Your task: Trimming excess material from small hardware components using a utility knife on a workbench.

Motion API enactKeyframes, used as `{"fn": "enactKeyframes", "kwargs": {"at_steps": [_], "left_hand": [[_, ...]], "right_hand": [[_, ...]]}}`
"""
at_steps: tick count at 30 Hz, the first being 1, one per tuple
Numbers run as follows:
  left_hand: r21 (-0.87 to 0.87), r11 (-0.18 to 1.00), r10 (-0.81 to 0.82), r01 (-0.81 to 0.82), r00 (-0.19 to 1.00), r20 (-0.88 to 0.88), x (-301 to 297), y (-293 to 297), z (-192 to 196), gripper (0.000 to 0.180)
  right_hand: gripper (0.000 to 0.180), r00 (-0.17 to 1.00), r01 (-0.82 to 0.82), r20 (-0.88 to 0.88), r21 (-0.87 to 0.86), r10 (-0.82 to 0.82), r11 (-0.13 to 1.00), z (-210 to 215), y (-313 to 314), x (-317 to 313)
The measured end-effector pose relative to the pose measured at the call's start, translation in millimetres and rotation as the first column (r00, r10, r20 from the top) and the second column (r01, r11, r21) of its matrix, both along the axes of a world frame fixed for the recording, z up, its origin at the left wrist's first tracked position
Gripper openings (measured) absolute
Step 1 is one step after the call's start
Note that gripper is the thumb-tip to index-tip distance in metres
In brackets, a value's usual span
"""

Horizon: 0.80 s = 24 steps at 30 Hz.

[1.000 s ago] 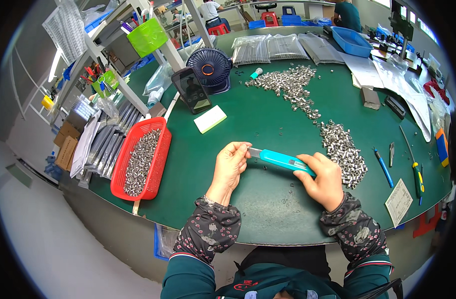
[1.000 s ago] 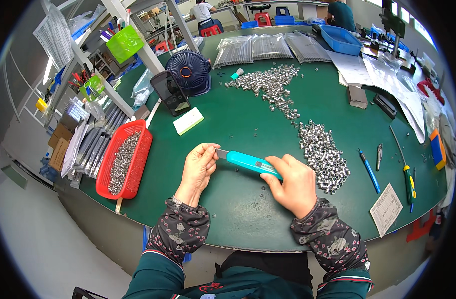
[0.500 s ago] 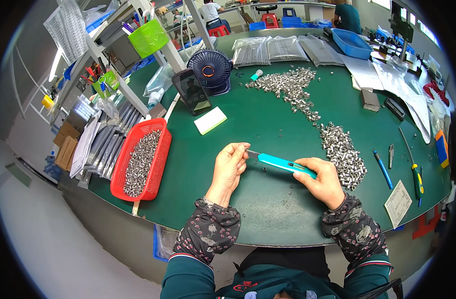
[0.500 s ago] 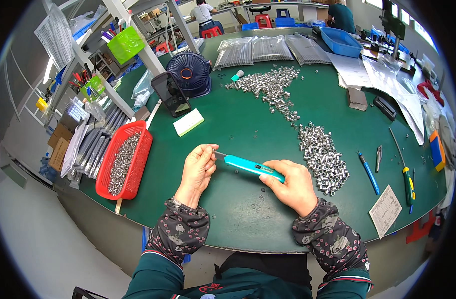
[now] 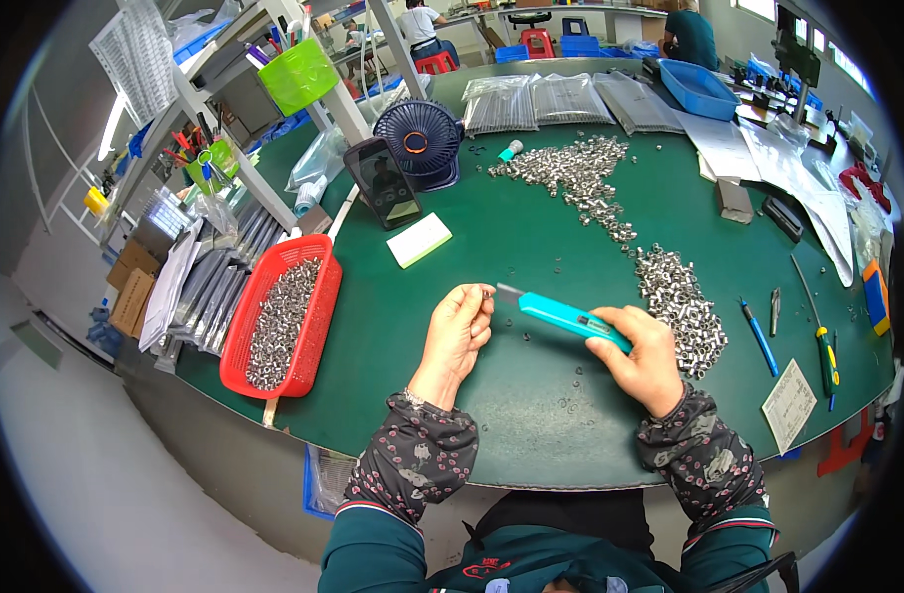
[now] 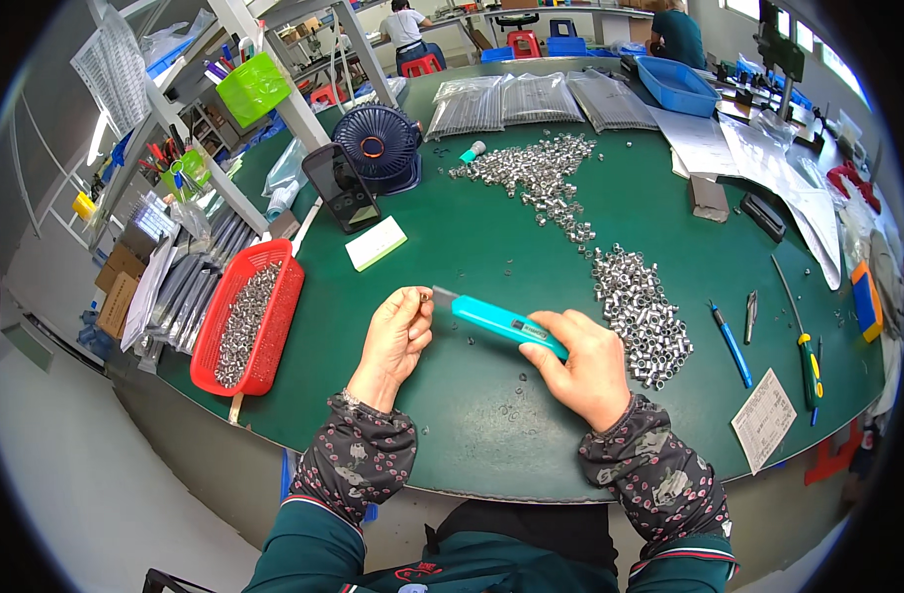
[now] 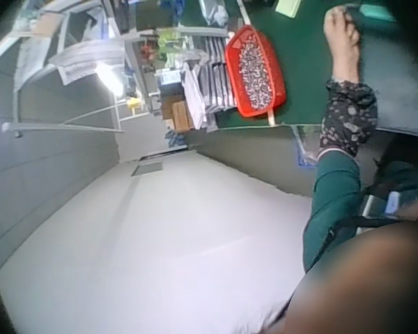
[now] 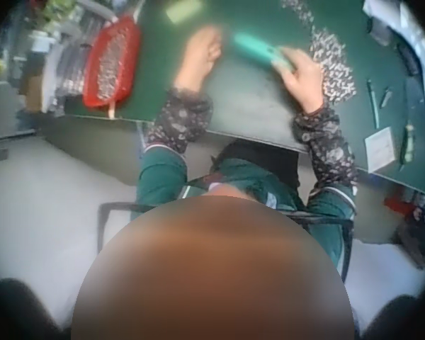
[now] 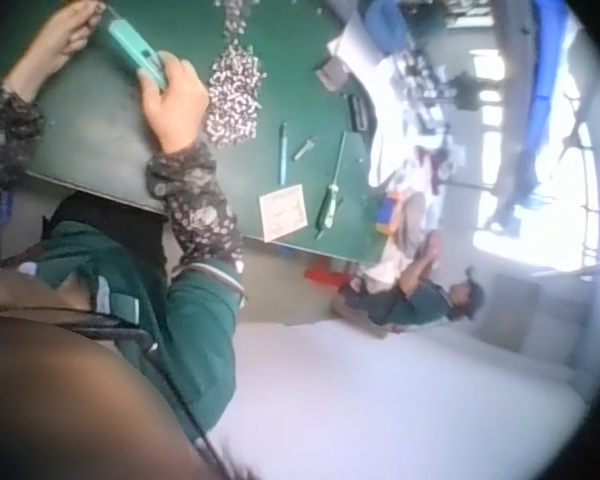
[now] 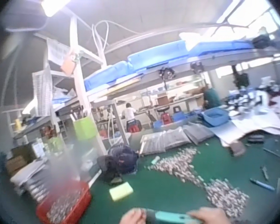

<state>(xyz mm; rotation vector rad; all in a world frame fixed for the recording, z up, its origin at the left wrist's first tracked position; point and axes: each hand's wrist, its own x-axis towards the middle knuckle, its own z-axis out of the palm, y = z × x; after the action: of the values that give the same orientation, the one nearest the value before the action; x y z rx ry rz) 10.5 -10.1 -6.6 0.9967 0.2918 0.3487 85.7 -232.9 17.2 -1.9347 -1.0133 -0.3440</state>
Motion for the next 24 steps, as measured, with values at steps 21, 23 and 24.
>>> {"fn": "enactKeyframes", "kwargs": {"at_steps": [21, 23, 24], "left_hand": [[0.039, 0.999, -0.016, 0.018, 0.998, -0.053, -1, 0, -1, 0.023], [0.024, 1.000, -0.009, 0.010, 0.999, -0.051, 0, 0, -1, 0.024], [0.024, 1.000, -0.015, 0.016, 0.999, -0.048, -1, 0, 0, 0.024]], "right_hand": [[0.026, 0.984, 0.043, 0.173, 0.003, -0.043, 0.999, 5, 1, -5], [0.026, 0.991, 0.047, 0.127, 0.009, -0.048, 0.999, 5, -1, -1], [0.026, 0.993, 0.029, 0.117, 0.004, -0.029, 1.000, 4, -1, 0]]}}
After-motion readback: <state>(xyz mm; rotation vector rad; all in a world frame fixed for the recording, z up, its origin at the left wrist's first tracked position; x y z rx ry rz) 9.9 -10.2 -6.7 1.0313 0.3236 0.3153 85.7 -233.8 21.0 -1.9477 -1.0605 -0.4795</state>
